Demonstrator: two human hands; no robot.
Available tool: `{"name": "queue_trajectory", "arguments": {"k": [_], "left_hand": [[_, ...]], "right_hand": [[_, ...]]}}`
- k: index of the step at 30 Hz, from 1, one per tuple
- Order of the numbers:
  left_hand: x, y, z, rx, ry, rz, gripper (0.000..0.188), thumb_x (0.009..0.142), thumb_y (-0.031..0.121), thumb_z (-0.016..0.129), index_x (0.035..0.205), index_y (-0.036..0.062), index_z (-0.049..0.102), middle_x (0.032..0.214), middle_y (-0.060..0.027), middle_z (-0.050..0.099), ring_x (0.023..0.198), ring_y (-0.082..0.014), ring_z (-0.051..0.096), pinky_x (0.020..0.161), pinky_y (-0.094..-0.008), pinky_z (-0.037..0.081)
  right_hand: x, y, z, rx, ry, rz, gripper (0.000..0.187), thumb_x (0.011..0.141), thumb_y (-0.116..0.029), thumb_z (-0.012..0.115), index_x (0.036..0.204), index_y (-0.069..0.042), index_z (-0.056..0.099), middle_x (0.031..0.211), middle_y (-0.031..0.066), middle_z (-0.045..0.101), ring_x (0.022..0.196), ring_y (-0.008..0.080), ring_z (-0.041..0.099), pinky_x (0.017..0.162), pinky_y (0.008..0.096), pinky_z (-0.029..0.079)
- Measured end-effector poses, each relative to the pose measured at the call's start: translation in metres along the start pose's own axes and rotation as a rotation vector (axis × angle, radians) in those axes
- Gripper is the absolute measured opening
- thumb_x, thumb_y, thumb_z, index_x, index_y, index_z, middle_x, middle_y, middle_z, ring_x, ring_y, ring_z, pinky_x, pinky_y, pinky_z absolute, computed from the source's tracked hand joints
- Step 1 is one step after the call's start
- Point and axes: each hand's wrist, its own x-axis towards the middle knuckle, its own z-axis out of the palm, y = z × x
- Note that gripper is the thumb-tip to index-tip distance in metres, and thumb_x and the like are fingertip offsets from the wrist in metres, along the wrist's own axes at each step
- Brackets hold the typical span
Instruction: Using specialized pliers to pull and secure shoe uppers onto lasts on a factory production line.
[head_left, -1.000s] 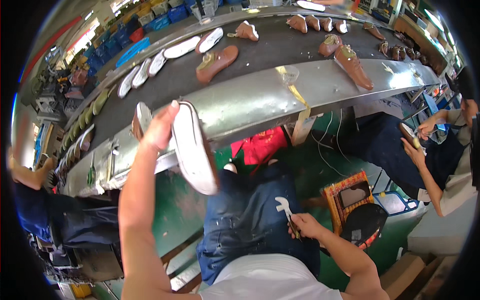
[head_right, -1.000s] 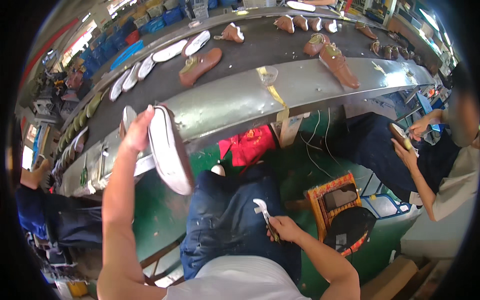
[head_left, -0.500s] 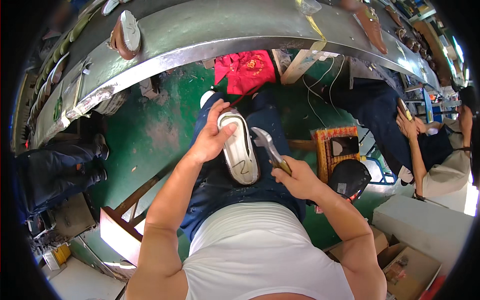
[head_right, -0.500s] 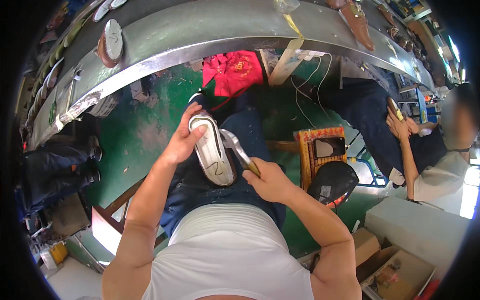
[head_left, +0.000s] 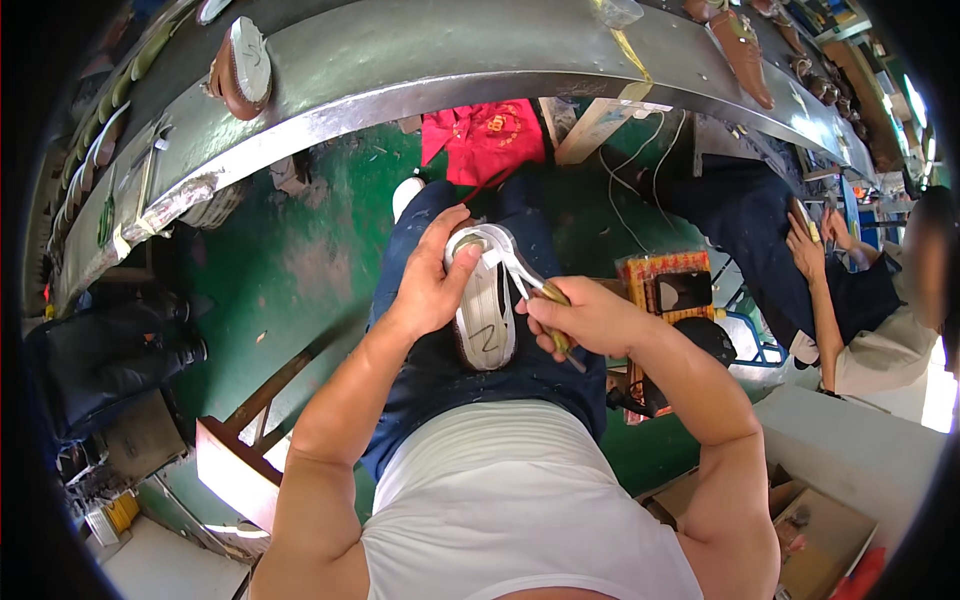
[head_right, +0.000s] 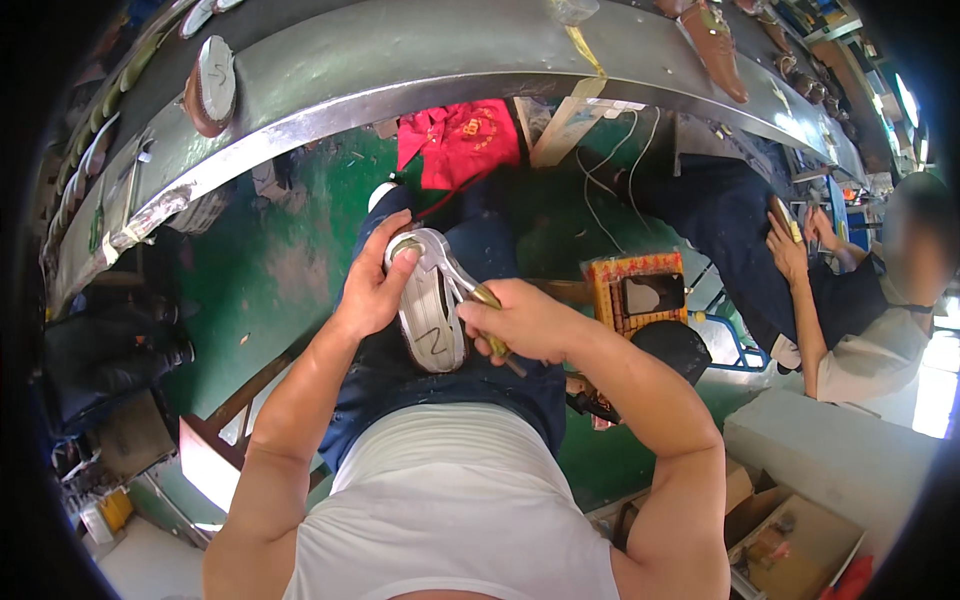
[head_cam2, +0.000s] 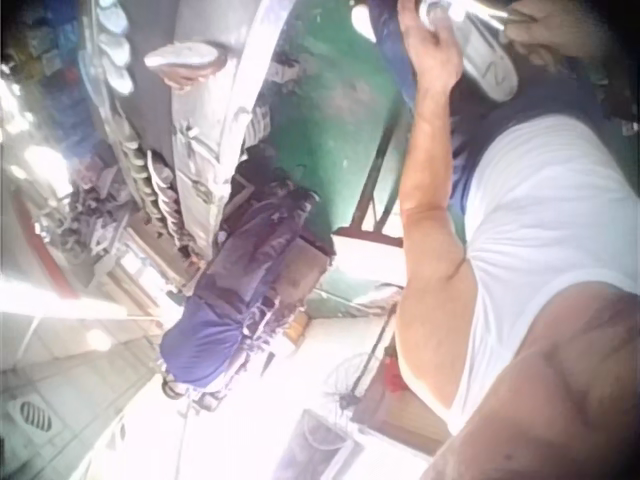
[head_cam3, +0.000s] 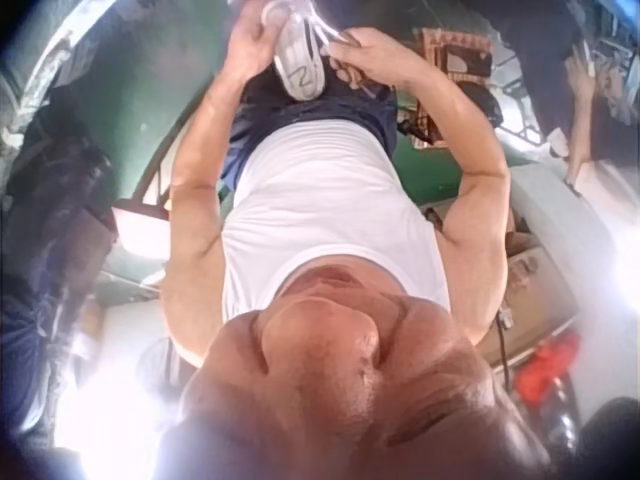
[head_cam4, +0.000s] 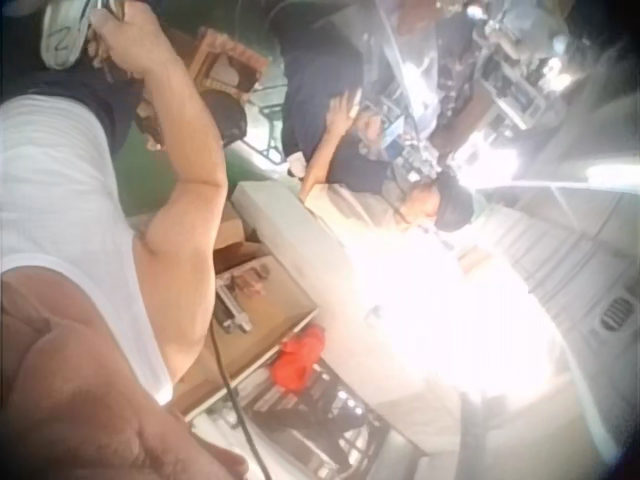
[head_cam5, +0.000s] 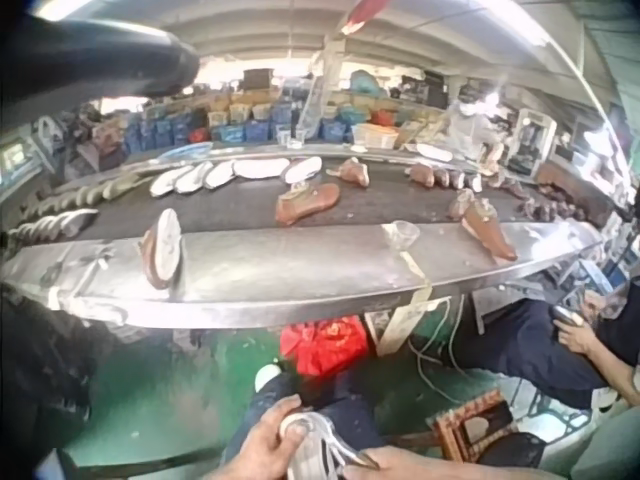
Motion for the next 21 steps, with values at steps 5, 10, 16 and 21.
{"name": "queue_trajectory", "arguments": {"k": [5, 10, 16, 21], "left_hand": [[-0.002, -0.024, -0.004, 0.041, 0.205, -0.02, 0.042, 0.096, 0.018, 0.059, 0.132, -0.0012, 0.051, 0.13, -0.0197, 0.058, 0.12, -0.0289, 0.058, 0.103, -0.0363, 0.043], [0.005, -0.025, -0.032, 0.081, 0.053, -0.051, 0.044, 0.096, 0.014, 0.058, 0.136, 0.0, 0.049, 0.132, -0.0208, 0.057, 0.123, -0.0284, 0.056, 0.104, -0.0353, 0.042], [0.009, -0.024, -0.062, -0.239, -0.283, -0.127, 0.059, 0.094, 0.001, 0.052, 0.15, 0.0039, 0.033, 0.143, -0.0121, 0.049, 0.128, -0.0188, 0.049, 0.108, -0.0322, 0.039], [0.012, -0.018, -0.062, -0.284, -0.275, -0.236, 0.059, 0.094, -0.001, 0.052, 0.15, 0.0072, 0.034, 0.142, -0.0098, 0.05, 0.126, -0.0187, 0.051, 0.103, -0.0327, 0.044]], "right_hand": [[0.051, 0.036, -0.008, -0.784, 0.238, -0.494, 0.026, 0.097, -0.024, 0.058, 0.086, 0.0, 0.055, 0.074, 0.0191, 0.064, 0.067, 0.0368, 0.064, 0.064, 0.0438, 0.05], [0.091, 0.069, -0.007, -0.776, 0.489, -0.681, 0.026, 0.093, -0.023, 0.063, 0.103, 0.001, 0.062, 0.088, 0.0226, 0.067, 0.083, 0.0417, 0.065, 0.071, 0.0464, 0.051], [0.103, 0.073, -0.008, -0.761, 0.485, -0.768, 0.025, 0.092, -0.023, 0.064, 0.101, 0.0, 0.062, 0.086, 0.0212, 0.067, 0.081, 0.0408, 0.066, 0.07, 0.0466, 0.052], [0.113, 0.08, -0.008, -0.775, 0.553, -0.818, 0.024, 0.092, -0.023, 0.065, 0.1, -0.001, 0.061, 0.087, 0.0201, 0.067, 0.081, 0.0407, 0.065, 0.069, 0.0473, 0.052]]}}
